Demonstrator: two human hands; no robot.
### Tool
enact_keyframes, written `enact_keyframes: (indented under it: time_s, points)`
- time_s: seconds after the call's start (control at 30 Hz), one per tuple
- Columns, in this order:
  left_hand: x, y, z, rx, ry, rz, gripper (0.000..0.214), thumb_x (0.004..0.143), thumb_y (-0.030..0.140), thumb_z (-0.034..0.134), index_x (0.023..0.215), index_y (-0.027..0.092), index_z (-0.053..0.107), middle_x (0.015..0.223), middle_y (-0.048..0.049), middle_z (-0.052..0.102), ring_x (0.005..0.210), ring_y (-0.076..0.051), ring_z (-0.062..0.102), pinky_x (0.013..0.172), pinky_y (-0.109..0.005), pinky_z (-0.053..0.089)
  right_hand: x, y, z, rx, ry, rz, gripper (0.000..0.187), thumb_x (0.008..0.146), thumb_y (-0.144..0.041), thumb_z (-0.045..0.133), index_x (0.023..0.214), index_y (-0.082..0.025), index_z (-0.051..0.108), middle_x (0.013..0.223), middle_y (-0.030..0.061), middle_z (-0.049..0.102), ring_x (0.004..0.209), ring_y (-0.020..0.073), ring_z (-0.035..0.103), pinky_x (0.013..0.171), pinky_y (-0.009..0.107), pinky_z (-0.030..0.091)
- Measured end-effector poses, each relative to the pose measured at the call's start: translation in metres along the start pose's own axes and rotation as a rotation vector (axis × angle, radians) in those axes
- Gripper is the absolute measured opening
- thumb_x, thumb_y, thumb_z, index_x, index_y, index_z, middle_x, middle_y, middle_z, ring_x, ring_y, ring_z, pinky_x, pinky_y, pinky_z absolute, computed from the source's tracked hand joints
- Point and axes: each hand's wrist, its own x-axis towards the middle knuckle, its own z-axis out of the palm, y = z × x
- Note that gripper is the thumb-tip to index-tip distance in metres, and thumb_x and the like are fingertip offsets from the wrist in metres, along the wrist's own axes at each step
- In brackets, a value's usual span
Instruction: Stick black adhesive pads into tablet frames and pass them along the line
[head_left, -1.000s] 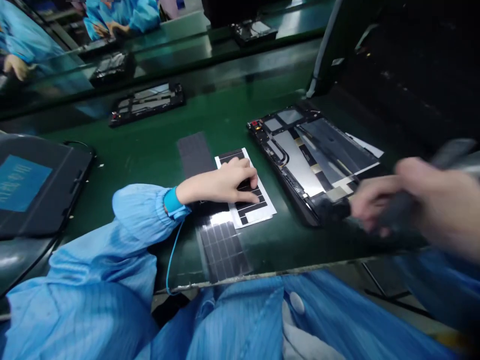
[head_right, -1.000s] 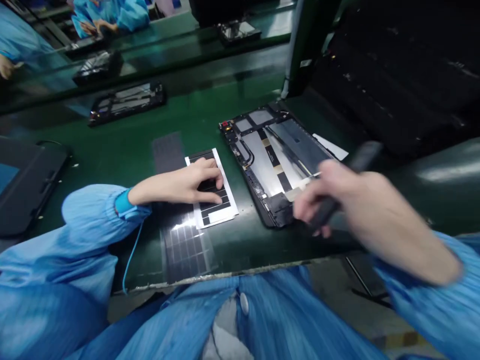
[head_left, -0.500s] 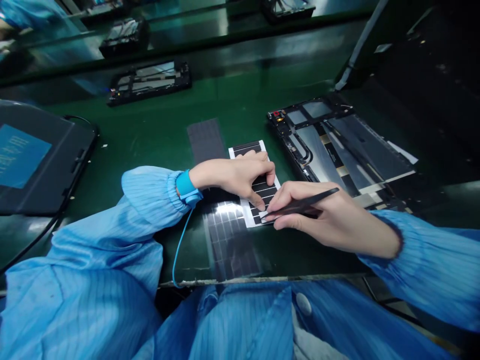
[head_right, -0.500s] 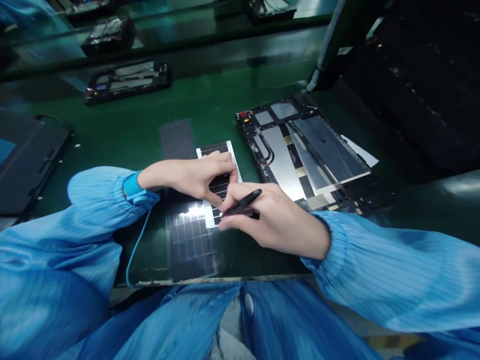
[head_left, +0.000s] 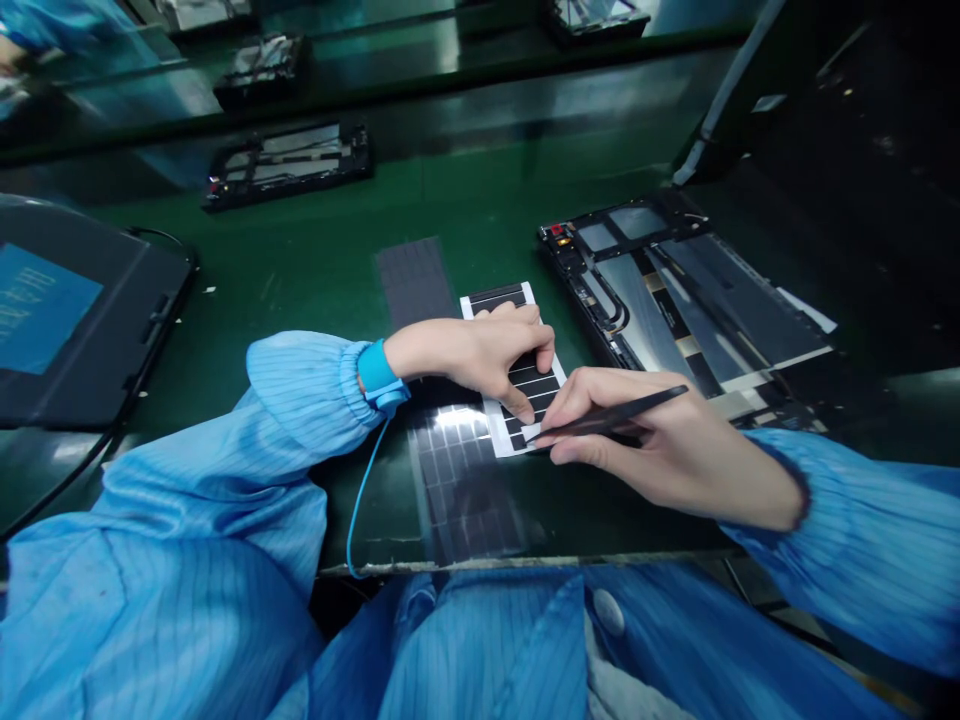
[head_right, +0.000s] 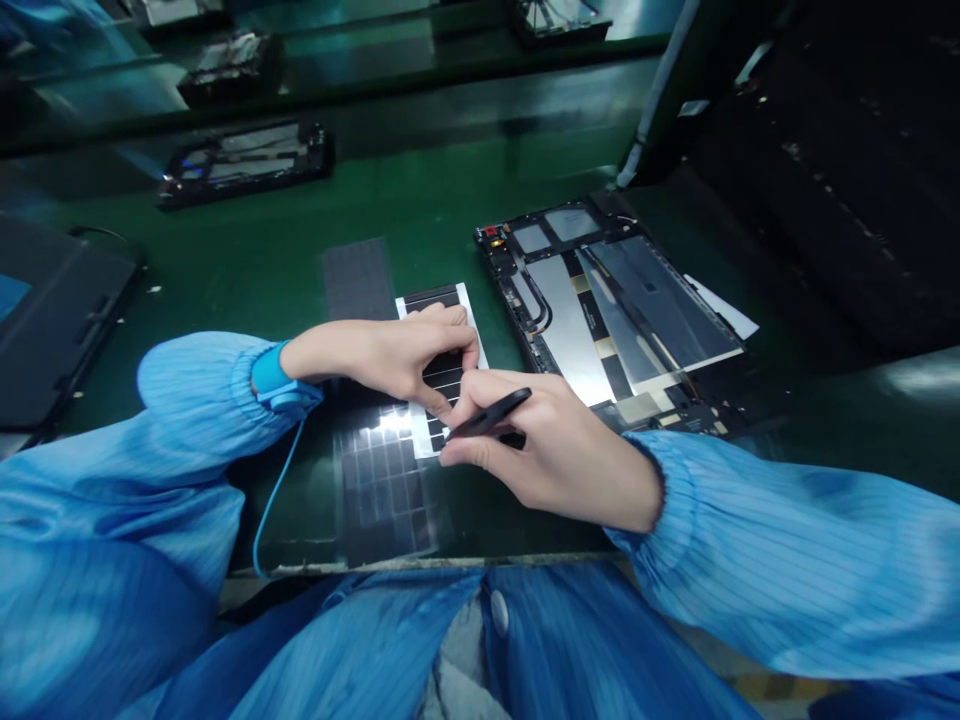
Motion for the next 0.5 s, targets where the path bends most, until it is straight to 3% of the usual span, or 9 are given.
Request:
enact_keyframes:
  time_s: [0.37,0.5]
  points:
    - [0.002,-0.003,0.001,0.03,0.001,0.017,0.041,0.066,0.04,0.066,0.096,0.017,0.052,0.1,-0.0048,0.043,0.094,-0.021,0.039,0.079,-0.031,0.035,0.005,-0.007,0.011,-0.072,0.082,0.001,0.012,0.078,-0.023,0.063,0.07,-0.015,0.058,0.065,0.0016,0.061,0.058,0.0104,0.057,0.053,0.023,0.044]
    - [0.001,-0.004,0.003,0.039,0.032,0.051,0.041,0.066,0.04,0.068,0.097,0.017,0.051,0.098,-0.0047,0.044,0.094,-0.021,0.04,0.082,-0.032,0.035,0.009,-0.016,-0.009,0.044,0.101,0.104,0.016,0.079,-0.024,0.063,0.066,-0.017,0.055,0.06,-0.0009,0.06,0.052,0.0096,0.059,0.046,0.021,0.045]
